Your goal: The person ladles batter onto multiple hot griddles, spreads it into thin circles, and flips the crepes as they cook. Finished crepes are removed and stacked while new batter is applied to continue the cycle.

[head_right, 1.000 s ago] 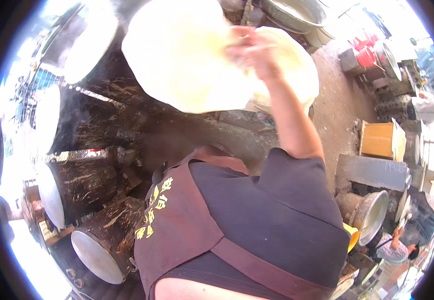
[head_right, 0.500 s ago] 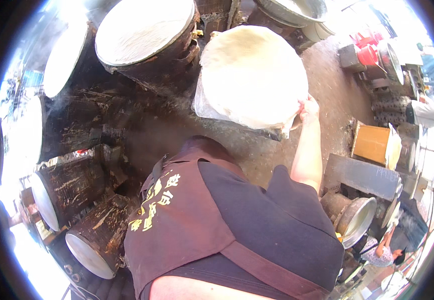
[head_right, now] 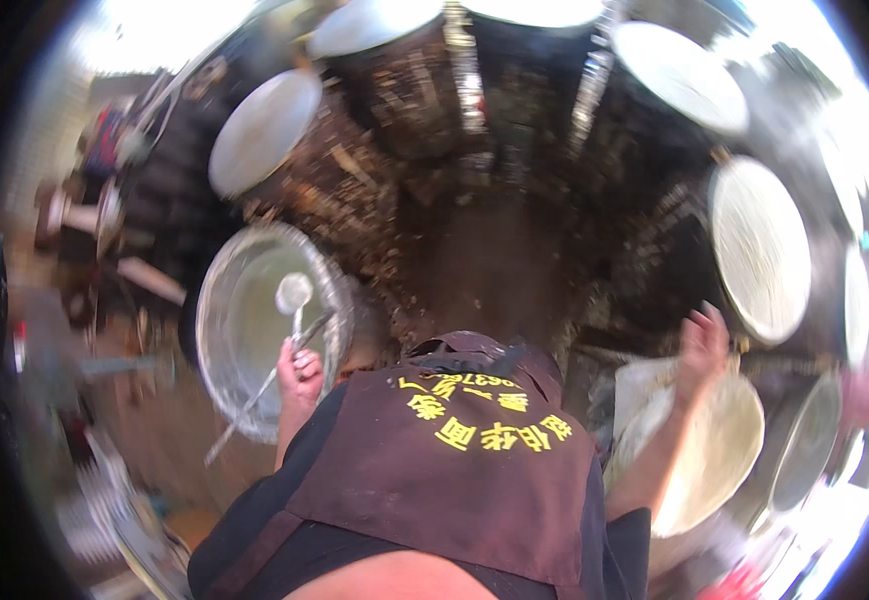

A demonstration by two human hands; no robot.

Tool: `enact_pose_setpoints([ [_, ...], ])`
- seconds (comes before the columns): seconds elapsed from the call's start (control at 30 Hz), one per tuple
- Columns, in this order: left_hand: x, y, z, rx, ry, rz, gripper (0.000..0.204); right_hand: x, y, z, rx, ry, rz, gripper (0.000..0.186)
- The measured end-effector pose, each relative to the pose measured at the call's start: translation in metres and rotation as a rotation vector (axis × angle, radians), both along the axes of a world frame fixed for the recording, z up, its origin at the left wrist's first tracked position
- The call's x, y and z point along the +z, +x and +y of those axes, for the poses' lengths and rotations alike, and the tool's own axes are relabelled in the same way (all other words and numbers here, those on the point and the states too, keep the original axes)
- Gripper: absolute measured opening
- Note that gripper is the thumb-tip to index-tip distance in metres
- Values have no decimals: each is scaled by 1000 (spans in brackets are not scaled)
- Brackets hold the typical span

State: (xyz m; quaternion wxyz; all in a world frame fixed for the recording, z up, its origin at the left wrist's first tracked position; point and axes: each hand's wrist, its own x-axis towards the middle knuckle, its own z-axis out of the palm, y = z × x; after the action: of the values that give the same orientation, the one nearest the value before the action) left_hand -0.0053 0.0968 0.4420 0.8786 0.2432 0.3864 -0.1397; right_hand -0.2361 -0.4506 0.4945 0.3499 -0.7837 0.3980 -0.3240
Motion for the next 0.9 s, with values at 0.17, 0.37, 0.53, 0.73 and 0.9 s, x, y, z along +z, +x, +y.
enact_pose_setpoints([
  [0.17,-6,-40,24,-63,-60,47,36,7,228,234,1231,-194,85,42],
  [0.37,-23,-55,55,-103,-218,-4,45,-53,267,430,2071,-278,494,46],
  [0.53,-68,-45,84,228,-343,13,29,-101,250,465,1681,-245,562,38],
  [0.73,-119,-34,68,189,-224,75,26,-125,270,453,1581,-412,700,35],
  [0.9,-74,-63,63,-155,127,102,26,-119,270,426,1677,-281,436,45],
])
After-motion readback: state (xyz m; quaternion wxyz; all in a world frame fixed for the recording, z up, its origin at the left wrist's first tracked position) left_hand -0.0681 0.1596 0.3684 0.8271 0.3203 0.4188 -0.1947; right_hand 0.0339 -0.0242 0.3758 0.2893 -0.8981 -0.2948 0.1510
